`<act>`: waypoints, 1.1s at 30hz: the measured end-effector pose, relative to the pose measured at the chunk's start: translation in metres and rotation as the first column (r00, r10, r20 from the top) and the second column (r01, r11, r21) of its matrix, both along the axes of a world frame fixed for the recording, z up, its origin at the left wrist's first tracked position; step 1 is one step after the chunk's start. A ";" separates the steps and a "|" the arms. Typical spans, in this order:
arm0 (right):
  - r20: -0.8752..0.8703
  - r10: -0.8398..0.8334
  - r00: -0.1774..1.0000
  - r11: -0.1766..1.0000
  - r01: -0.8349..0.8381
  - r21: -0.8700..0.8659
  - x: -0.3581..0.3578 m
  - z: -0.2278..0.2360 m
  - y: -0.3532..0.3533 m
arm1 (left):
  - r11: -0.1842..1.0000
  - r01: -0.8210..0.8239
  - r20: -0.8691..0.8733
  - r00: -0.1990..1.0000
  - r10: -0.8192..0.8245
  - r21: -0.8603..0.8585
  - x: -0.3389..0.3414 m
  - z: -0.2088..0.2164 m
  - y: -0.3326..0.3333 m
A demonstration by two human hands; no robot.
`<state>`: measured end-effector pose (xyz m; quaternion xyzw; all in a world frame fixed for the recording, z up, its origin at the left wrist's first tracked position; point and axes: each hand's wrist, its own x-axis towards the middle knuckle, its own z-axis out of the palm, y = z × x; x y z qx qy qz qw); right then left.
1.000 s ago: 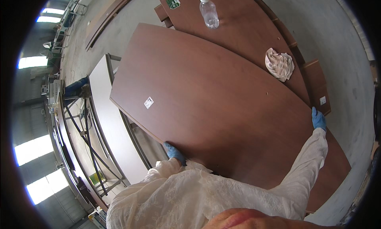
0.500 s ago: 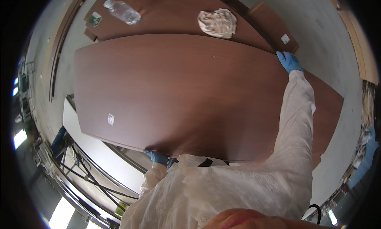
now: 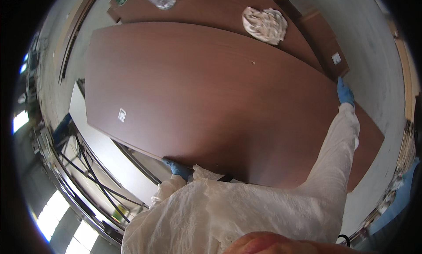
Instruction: The person applies glue along the edge of a large brown wooden panel using a tube, then wipes the panel surface with a cloth. The person handles multiple panels, moving them and cleaning them in a workshop setting.
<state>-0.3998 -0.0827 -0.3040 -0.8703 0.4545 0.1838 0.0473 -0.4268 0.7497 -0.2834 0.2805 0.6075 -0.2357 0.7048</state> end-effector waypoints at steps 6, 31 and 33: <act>-0.108 -0.009 0.994 1.000 0.007 -0.021 0.000 -0.006 0.000 | 0.996 0.017 0.120 0.993 -0.007 -0.085 0.006 0.015 -0.002; 0.211 0.129 0.969 0.992 -0.127 -0.020 0.109 0.189 0.177 | 0.988 -0.067 0.512 0.859 -0.014 0.138 0.095 0.051 0.216; 0.373 0.316 0.872 0.948 -0.278 -0.154 0.118 0.207 0.210 | 0.960 -0.128 0.454 0.891 0.000 0.250 0.124 0.045 0.249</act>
